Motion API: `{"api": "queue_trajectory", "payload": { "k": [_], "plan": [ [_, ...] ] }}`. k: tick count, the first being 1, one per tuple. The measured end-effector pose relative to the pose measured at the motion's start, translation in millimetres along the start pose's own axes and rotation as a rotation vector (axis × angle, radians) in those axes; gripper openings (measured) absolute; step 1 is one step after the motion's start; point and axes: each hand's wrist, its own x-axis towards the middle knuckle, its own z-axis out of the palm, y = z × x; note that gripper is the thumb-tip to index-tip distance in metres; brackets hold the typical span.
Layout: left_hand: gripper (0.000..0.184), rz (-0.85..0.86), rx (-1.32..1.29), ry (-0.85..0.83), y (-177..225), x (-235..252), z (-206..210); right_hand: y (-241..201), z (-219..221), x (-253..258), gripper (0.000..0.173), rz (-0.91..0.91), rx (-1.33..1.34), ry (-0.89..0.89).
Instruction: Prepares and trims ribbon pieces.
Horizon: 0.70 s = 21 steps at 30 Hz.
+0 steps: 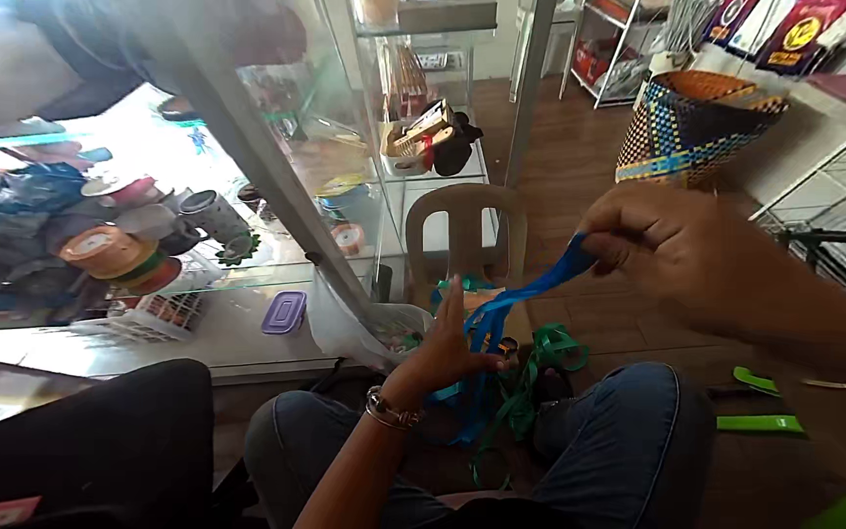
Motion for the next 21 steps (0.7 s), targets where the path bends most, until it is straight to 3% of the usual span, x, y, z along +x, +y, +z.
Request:
{"api": "queue_trajectory", "payload": {
  "k": [2,3,6,7,11,16,21],
  "plan": [
    [0.126,0.208,-0.084,-0.006,17.2,2.7,-1.8,2.3,22.2,-4.8,0.016,-0.086,0.012,0.006],
    [0.110,0.303,-0.133,-0.025,26.2,4.9,0.3,2.1,30.7,-6.6,0.016,-0.106,0.026,0.009],
    [0.028,0.455,-0.365,-0.085,45.6,11.6,14.6,-0.1,38.6,-6.8,0.017,-0.112,0.070,0.051],
    [0.016,0.461,-0.439,-0.102,47.3,12.7,19.9,0.2,37.2,-6.0,0.017,-0.110,0.077,0.072],
    [0.023,0.416,-0.622,-0.147,35.5,10.9,34.3,6.4,27.0,-6.4,0.016,-0.077,0.060,0.110],
    [0.072,0.321,-0.772,-0.307,30.2,6.1,28.6,5.0,8.1,-8.5,0.014,-0.030,0.056,0.093],
    [0.055,0.402,-0.612,-0.248,37.5,4.9,19.9,-9.2,-1.5,-5.3,0.013,-0.045,0.031,0.088]
  ]
}}
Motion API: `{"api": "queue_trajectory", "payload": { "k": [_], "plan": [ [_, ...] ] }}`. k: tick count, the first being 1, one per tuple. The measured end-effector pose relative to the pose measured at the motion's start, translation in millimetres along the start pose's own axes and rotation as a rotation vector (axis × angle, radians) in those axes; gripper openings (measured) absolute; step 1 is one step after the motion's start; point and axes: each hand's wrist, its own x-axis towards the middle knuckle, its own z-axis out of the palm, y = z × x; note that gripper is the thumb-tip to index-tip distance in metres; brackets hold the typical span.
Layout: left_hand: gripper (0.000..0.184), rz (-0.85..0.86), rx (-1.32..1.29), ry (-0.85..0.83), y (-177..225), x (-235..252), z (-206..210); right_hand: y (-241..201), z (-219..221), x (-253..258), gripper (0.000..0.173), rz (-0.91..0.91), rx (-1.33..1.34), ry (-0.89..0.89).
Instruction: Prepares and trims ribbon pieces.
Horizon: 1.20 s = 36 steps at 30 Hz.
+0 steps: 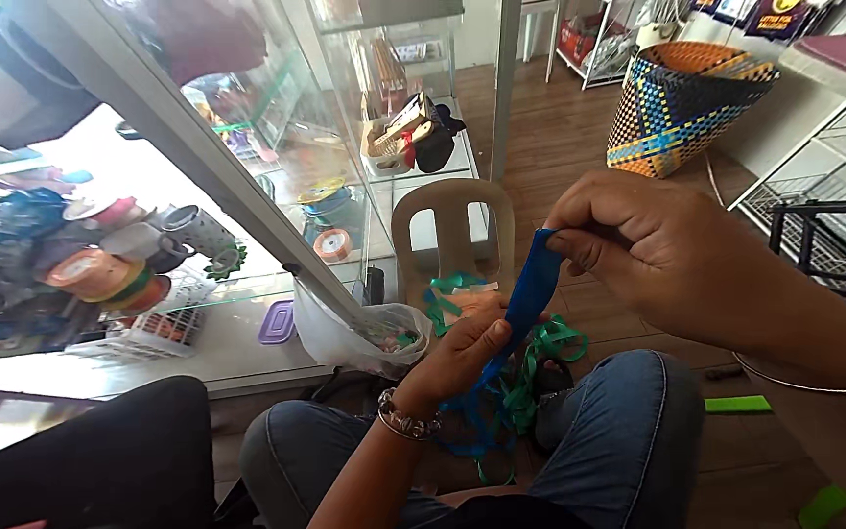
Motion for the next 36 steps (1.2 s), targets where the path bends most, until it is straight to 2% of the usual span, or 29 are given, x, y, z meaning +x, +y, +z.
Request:
{"api": "queue_trajectory", "payload": {
  "k": [4,8,10,14,17,20,25,30,33,36],
  "plan": [
    [0.060,0.010,-0.079,-0.061,8.2,-1.5,1.7,-13.9,0.4,3.1,0.014,-0.021,-0.014,0.005],
    [0.035,0.067,0.087,-0.087,26.0,-3.8,-2.0,-27.8,-0.7,4.1,0.014,-0.056,-0.009,0.006],
    [0.029,0.107,0.095,-0.111,35.6,-3.4,-6.0,-35.2,-2.4,5.0,0.015,-0.082,-0.011,0.019],
    [0.022,0.089,-0.189,-0.186,45.4,-5.4,1.0,-44.8,-6.8,8.2,0.015,-0.127,-0.024,0.059],
    [0.032,0.066,-0.234,-0.235,41.7,-9.5,1.0,-46.3,-9.5,8.1,0.013,-0.112,-0.014,0.062],
    [0.032,0.032,-0.222,-0.235,38.8,-14.0,-0.9,-44.6,-13.5,6.4,0.012,-0.079,-0.027,0.056],
    [0.033,-0.055,-0.369,-0.233,38.5,-19.3,0.9,-42.1,-19.9,2.9,0.012,-0.026,-0.003,0.074],
    [0.041,-0.126,-0.372,-0.280,35.4,-26.3,-1.6,-31.8,-33.9,7.9,0.016,0.021,0.020,0.163],
    [0.041,-0.202,-0.394,-0.270,39.6,-36.4,-8.9,-18.5,-47.4,15.4,0.016,0.147,0.050,0.207],
    [0.032,-0.265,-0.370,-0.271,45.6,-47.9,-19.4,4.3,-57.0,17.6,0.016,0.321,0.121,0.255]
  ]
}}
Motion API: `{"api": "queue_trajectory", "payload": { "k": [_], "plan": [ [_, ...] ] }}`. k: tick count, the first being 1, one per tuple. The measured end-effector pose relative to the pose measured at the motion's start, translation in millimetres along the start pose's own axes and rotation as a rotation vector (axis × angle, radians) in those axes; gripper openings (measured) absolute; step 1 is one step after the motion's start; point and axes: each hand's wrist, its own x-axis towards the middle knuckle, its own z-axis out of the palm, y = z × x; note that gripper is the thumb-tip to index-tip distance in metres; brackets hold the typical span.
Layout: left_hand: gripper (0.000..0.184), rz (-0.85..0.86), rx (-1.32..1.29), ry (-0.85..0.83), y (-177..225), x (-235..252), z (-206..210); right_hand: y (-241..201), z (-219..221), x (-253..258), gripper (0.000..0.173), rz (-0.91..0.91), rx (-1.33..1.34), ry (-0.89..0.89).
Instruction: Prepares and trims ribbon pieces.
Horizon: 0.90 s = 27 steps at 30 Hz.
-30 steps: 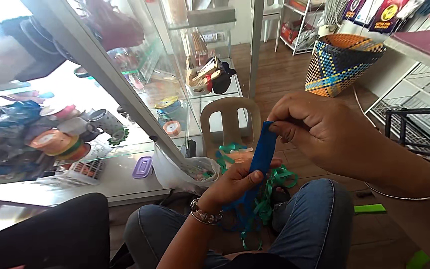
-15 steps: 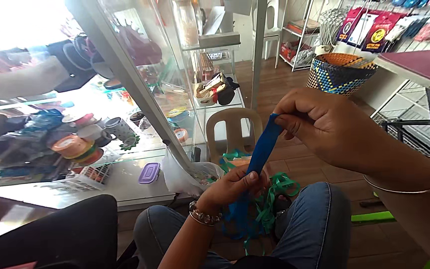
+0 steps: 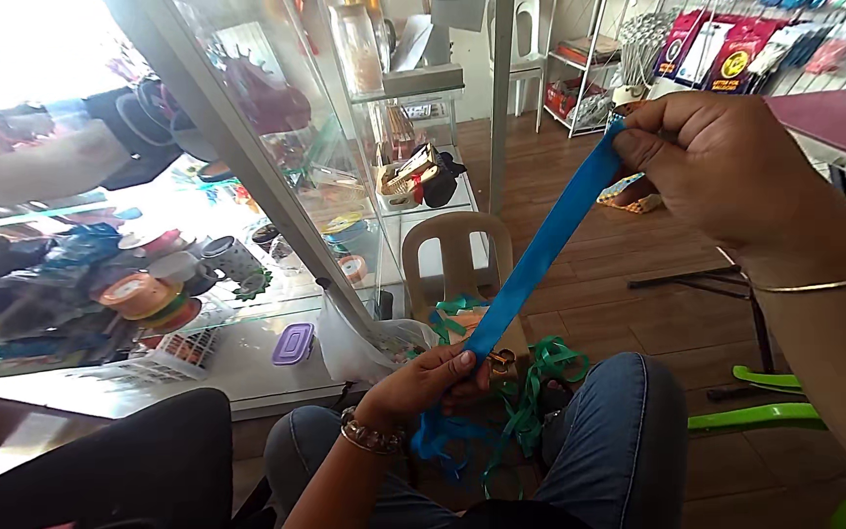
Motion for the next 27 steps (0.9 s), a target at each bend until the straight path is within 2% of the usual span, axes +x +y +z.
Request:
{"api": "queue_trajectory", "payload": {
  "k": [7,10,13,15,19,24,27],
  "plan": [
    [0.031,-0.181,0.200,-0.082,13.4,-28.4,-6.9,59.7,-18.2,19.6,0.015,0.367,0.209,0.164],
    [0.031,-0.180,0.469,-0.124,17.3,-29.9,-4.3,75.3,-23.4,20.6,0.016,0.426,0.231,0.213],
    [0.034,-0.211,0.702,-0.063,19.7,-25.2,-5.4,67.5,-27.3,16.9,0.016,0.376,0.207,0.225],
    [0.033,-0.234,0.646,-0.008,13.6,-23.1,-10.0,58.0,-32.3,17.6,0.014,0.298,0.176,0.241],
    [0.032,-0.251,0.240,0.000,-3.0,-21.7,-15.1,46.5,-40.2,25.0,0.014,0.214,0.115,0.264],
    [0.031,-0.264,0.195,0.074,-7.8,-36.5,-25.3,52.8,-42.4,25.7,0.029,0.304,-0.099,0.263],
    [0.030,-0.294,0.229,0.179,0.3,-55.0,-34.6,78.9,-39.6,23.4,0.033,0.401,-0.153,0.245]
  ]
}}
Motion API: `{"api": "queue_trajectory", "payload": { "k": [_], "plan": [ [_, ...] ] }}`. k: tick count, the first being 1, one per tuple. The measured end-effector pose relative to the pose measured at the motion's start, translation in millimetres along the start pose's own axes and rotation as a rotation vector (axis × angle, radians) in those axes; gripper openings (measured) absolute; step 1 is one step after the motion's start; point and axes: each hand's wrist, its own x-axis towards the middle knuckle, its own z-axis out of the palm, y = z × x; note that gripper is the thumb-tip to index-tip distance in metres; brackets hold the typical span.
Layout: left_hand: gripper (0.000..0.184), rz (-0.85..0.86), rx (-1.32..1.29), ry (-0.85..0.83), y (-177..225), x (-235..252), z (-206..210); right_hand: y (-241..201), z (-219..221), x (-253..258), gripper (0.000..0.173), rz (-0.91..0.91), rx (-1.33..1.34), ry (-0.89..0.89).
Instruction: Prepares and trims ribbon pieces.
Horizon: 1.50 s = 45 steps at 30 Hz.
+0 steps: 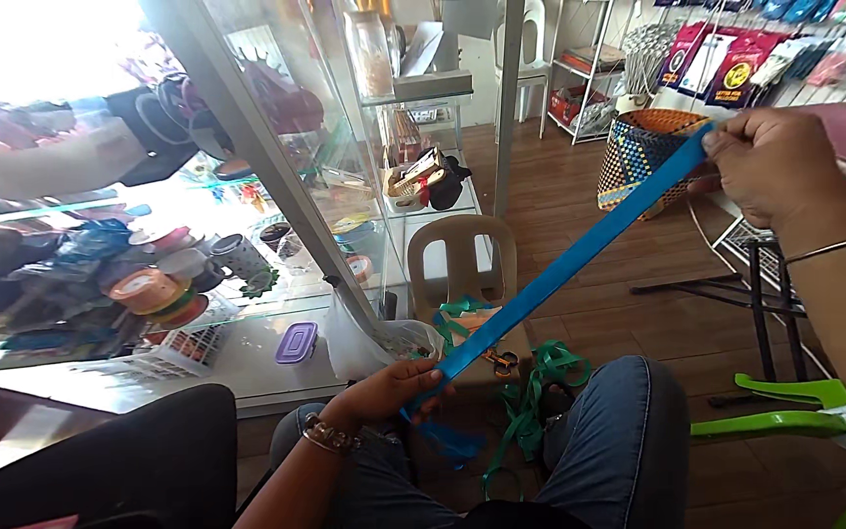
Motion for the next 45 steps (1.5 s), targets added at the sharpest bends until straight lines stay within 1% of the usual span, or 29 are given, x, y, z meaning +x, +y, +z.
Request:
{"api": "queue_trajectory", "payload": {
  "k": [5,7,10,12,13,15,17,18,20,22,23,25,26,28,30,31,34,38,40,42,45],
  "plan": [
    [0.030,-0.061,0.047,0.078,8.5,-29.8,-16.2,43.3,15.4,7.1,0.035,0.192,0.079,0.002],
    [0.032,-0.087,0.060,0.082,14.3,-37.9,-20.8,60.0,20.3,9.4,0.035,0.265,0.091,0.020],
    [0.036,-0.134,0.118,0.065,23.8,-45.3,-26.8,91.7,20.6,8.2,0.037,0.303,0.071,0.024],
    [0.034,-0.169,0.230,0.068,29.4,-45.2,-29.3,107.6,19.1,4.7,0.038,0.331,0.066,0.026],
    [0.032,-0.187,0.334,0.072,30.7,-43.0,-30.7,114.5,18.6,3.2,0.038,0.354,0.070,0.036],
    [0.032,-0.170,0.561,0.048,27.6,-35.6,-34.1,121.6,18.7,2.0,0.037,0.383,0.063,0.048],
    [0.031,-0.179,0.647,0.043,22.0,-27.3,-34.7,126.9,17.1,1.9,0.038,0.389,0.043,0.043],
    [0.030,-0.199,0.628,0.047,18.8,-23.9,-33.8,130.1,16.0,2.1,0.037,0.384,0.033,0.046],
    [0.031,-0.240,0.487,0.022,13.6,-18.7,-32.1,135.1,13.6,2.6,0.038,0.382,0.018,0.052],
    [0.031,-0.231,0.385,0.009,6.5,-14.4,-29.5,138.2,10.9,3.3,0.038,0.387,0.005,0.059],
    [0.031,-0.191,0.422,0.013,2.5,-12.4,-29.0,138.2,9.2,3.2,0.039,0.387,-0.002,0.059],
    [0.033,-0.084,0.660,0.033,-2.7,-8.5,-28.5,135.8,5.9,4.2,0.039,0.388,-0.018,0.070],
    [0.035,-0.059,0.797,0.054,-2.4,-6.8,-26.5,136.1,4.7,5.1,0.039,0.392,-0.025,0.076],
    [0.039,-0.063,0.917,0.062,2.7,-3.9,-20.3,135.4,2.8,4.8,0.039,0.394,-0.031,0.077],
    [0.038,-0.023,0.862,0.064,2.7,-3.2,-18.1,135.5,1.6,4.7,0.039,0.393,-0.036,0.081],
    [0.037,-0.012,0.779,0.057,1.4,-3.5,-18.1,135.1,1.0,4.5,0.039,0.396,-0.035,0.082],
    [0.033,-0.051,0.525,0.040,-2.4,-5.6,-15.5,131.7,-0.1,3.2,0.039,0.397,-0.036,0.084],
    [0.034,-0.084,0.216,-0.035,-15.8,-5.3,-10.7,133.5,0.4,4.7,0.038,0.403,-0.062,0.075],
    [0.032,-0.140,0.166,-0.063,-18.5,-6.3,-9.9,141.8,0.1,6.2,0.039,0.405,-0.095,0.070],
    [0.031,-0.197,0.180,-0.050,-14.5,-11.1,-12.6,148.0,-1.0,7.7,0.039,0.421,-0.128,0.071],
    [0.031,-0.233,0.224,-0.017,-6.8,-22.0,-25.5,164.3,-6.2,8.9,0.038,0.467,-0.176,0.080]
  ]
}}
